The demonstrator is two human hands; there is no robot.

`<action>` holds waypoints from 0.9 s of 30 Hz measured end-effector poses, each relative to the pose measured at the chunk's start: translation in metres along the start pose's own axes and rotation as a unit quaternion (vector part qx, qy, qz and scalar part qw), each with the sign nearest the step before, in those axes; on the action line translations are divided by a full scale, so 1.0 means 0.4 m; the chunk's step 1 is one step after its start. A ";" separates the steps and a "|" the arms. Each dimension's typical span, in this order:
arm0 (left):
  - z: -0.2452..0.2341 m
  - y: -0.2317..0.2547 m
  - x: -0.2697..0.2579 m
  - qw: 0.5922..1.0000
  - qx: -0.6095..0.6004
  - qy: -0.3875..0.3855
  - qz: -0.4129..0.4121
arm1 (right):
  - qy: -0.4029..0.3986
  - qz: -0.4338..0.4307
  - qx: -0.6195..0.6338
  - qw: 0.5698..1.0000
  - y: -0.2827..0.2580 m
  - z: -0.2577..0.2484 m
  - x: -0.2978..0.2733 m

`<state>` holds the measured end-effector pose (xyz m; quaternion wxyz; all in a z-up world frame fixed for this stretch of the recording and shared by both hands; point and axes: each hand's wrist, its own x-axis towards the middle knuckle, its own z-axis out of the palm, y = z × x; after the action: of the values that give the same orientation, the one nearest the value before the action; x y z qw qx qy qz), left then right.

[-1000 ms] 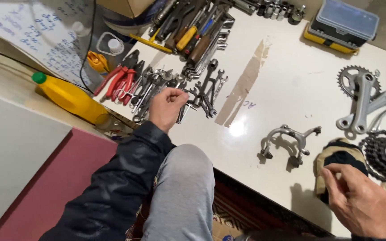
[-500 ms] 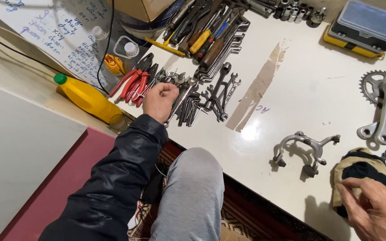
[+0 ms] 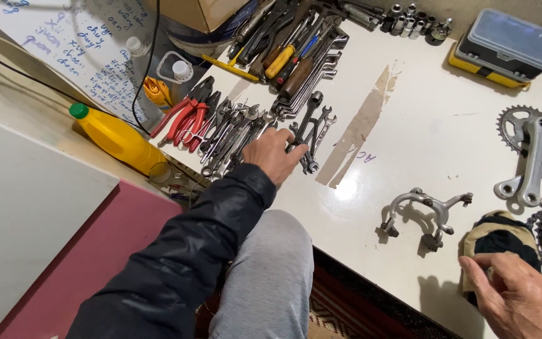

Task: The person cleans a bicycle brake caliper using a cloth and a wrench. They wipe the caliper, use the wrench to loosen a bolt, and then continue wiping the component with the cloth.

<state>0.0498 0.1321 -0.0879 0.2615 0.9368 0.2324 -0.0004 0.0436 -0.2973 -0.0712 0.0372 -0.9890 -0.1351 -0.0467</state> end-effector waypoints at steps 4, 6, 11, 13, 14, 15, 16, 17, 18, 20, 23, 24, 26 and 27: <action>0.059 -0.010 0.074 0.997 0.083 0.001 0.009 | -0.001 -0.009 -0.024 1.000 0.021 0.023 0.003; 0.071 -0.007 0.098 0.993 0.118 0.010 0.023 | -0.008 0.001 -0.031 0.999 0.028 0.029 0.007; 0.041 0.026 0.124 0.989 0.110 -0.080 -0.056 | -0.063 0.008 -0.056 0.996 0.042 0.035 0.015; 0.032 0.035 0.128 0.988 0.109 -0.090 -0.063 | -0.082 0.017 -0.072 0.994 0.033 0.026 0.019; 0.028 0.041 0.130 0.987 0.107 -0.100 -0.070 | -0.100 0.025 -0.087 0.991 0.029 0.021 0.021; 0.014 0.051 0.125 0.987 0.108 -0.100 -0.069 | -0.100 0.026 -0.087 0.991 0.030 0.023 0.022; 0.001 0.062 0.120 0.985 0.093 -0.117 -0.087 | -0.087 0.020 -0.065 0.994 0.032 0.025 0.020; -0.012 0.073 0.114 0.982 0.079 -0.133 -0.105 | -0.074 0.014 -0.043 0.996 0.034 0.026 0.018; -0.007 0.070 0.118 0.982 0.080 -0.134 -0.103 | -0.074 0.016 -0.042 0.996 0.028 0.021 0.019; 0.002 0.063 0.124 0.983 -0.019 -0.134 -0.127 | -0.118 0.041 -0.057 0.991 0.015 0.010 0.021; -0.026 0.075 0.095 0.978 -0.053 -0.165 -0.112 | -0.081 0.001 -0.045 0.996 0.011 0.013 0.014; -0.041 0.096 0.061 0.979 -0.053 -0.164 -0.112 | -0.080 0.000 -0.045 0.996 0.003 0.013 0.012; -0.072 0.135 -0.007 0.923 -0.260 -0.229 -0.169 | 0.059 -0.150 0.103 0.982 -0.015 0.014 0.007; -0.065 0.149 -0.023 0.923 -0.259 -0.227 -0.170 | 0.060 -0.151 0.104 0.981 -0.056 -0.007 0.012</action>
<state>0.0646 0.0959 -0.0350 0.5372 0.7575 0.3141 -0.1973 0.0419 -0.2747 -0.0667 0.1401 -0.9434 -0.2847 -0.0963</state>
